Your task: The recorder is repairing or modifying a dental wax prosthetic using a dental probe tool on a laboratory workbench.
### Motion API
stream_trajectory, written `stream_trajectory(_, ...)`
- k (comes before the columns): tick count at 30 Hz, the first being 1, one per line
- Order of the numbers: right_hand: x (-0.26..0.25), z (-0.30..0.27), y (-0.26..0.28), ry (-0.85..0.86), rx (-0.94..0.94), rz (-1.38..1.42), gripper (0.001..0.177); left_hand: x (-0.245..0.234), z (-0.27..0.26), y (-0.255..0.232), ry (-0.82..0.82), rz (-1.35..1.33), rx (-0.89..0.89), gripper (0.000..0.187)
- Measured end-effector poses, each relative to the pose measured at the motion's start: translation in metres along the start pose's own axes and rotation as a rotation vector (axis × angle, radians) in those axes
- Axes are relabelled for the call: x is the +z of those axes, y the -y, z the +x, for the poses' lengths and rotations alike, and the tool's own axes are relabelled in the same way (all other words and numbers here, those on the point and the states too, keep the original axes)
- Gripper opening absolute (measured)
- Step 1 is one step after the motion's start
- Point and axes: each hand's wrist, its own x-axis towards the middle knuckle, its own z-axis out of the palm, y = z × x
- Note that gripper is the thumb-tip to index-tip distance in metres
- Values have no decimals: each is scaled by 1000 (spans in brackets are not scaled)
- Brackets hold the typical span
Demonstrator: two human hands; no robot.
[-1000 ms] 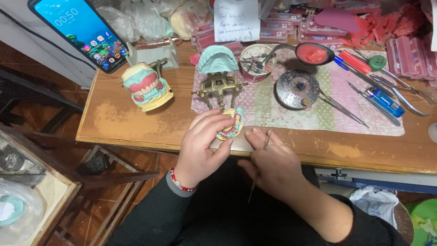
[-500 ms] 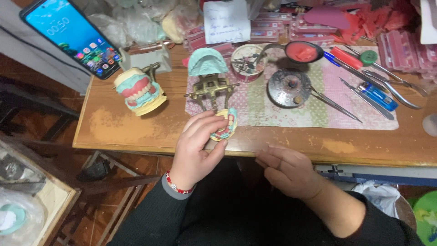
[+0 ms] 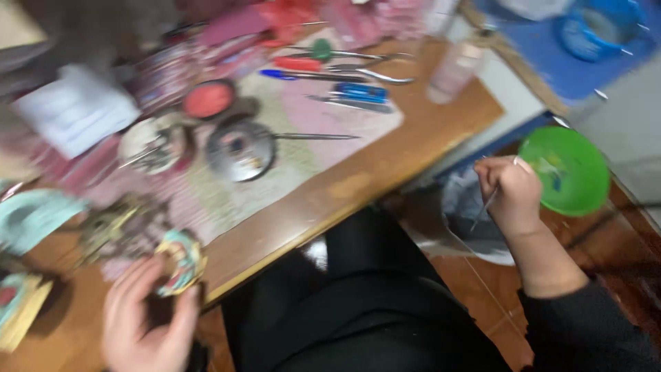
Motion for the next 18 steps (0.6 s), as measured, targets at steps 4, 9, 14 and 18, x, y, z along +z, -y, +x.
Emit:
stream_trajectory(4,35,-93,-103,-29,360,-2,31,9,-11,39,33,-79,91,47)
stream_trajectory(9,92,-195,-218,159,731,-177,22,12,-16,63,53,-90,151,51)
stream_trajectory(14,109,-240,-287,412,883,-266,17,5,1,-6,20,-49,16,45)
stream_trajectory(18,126,-248,-306,509,817,-354,34,-10,15,-25,40,-13,-70,42)
